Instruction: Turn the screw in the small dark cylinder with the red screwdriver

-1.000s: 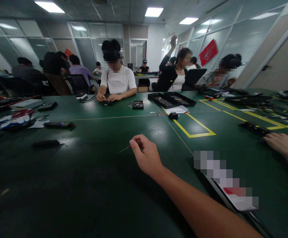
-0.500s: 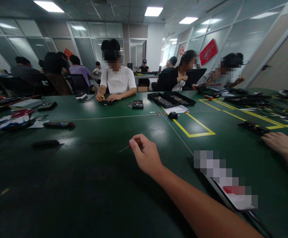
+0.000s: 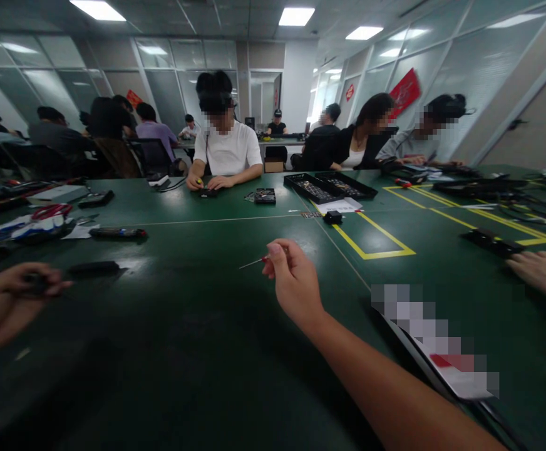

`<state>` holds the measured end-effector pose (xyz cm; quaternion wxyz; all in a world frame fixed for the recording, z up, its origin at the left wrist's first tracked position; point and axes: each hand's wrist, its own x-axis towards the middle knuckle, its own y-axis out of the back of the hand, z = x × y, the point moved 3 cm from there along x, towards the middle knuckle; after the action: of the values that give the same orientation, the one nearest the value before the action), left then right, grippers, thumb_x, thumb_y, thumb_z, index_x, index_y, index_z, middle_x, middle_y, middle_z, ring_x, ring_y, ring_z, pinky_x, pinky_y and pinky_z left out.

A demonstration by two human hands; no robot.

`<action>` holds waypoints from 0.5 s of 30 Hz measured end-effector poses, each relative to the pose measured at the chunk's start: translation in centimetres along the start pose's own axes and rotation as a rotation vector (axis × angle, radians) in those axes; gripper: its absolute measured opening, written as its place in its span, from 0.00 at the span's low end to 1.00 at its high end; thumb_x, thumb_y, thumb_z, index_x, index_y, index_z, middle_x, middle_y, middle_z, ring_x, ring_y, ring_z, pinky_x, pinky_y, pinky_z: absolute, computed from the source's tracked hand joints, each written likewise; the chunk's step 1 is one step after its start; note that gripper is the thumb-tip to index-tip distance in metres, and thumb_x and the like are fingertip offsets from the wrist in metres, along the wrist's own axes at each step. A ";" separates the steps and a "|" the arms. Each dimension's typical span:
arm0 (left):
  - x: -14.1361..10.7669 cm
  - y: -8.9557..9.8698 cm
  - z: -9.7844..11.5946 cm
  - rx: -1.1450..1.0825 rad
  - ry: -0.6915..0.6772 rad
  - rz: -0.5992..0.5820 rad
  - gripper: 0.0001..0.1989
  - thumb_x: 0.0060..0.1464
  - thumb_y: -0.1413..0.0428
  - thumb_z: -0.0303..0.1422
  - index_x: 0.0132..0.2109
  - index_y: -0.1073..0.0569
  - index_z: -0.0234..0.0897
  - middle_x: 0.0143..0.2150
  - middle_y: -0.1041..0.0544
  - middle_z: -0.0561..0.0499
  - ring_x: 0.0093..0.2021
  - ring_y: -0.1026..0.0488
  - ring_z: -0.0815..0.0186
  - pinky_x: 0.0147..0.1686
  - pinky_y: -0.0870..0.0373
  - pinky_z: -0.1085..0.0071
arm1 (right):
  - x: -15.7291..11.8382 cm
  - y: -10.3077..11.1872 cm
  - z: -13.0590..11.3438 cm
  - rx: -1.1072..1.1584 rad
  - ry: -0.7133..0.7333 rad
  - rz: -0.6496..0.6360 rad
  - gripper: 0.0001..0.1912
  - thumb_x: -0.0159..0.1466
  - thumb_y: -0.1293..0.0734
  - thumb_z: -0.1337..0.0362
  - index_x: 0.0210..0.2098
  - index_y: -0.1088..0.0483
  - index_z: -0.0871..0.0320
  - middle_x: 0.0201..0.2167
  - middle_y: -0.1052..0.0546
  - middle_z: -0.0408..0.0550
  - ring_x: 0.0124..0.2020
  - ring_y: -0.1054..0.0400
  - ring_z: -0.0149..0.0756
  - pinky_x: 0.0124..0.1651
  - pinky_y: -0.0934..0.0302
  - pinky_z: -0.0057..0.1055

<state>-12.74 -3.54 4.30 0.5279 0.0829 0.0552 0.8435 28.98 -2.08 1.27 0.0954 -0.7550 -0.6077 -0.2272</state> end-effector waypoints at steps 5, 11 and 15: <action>-6.1 -14.8 -1.2 -0.396 0.119 -0.558 0.08 0.45 0.48 0.28 0.35 0.29 0.31 0.31 0.30 0.50 0.34 0.33 0.66 0.35 0.35 0.69 | 0.8 0.7 -0.4 0.042 -0.027 0.073 0.10 0.66 0.33 0.56 0.43 0.31 0.53 0.31 0.24 0.43 0.31 0.29 0.35 0.36 0.32 0.34; -11.3 -23.3 -1.7 -0.196 -0.084 -0.851 0.15 0.47 0.42 0.23 0.43 0.33 0.36 0.39 0.30 0.51 0.39 0.31 0.66 0.41 0.34 0.69 | 0.5 1.4 -1.7 0.109 0.017 0.151 0.10 0.67 0.33 0.54 0.35 0.30 0.53 0.24 0.29 0.40 0.25 0.35 0.32 0.29 0.37 0.31; -11.1 -23.0 -2.9 -0.045 -0.239 -0.842 0.15 0.55 0.39 0.30 0.50 0.29 0.37 0.47 0.25 0.47 0.48 0.27 0.60 0.51 0.32 0.63 | -0.5 1.1 -2.7 0.090 0.068 0.106 0.15 0.68 0.34 0.52 0.28 0.34 0.53 0.22 0.32 0.40 0.24 0.37 0.31 0.28 0.39 0.30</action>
<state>11.69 -3.49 -3.63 0.8301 0.1386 0.0045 0.5401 29.34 -3.88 3.54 0.1616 -0.7729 -0.5729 -0.2197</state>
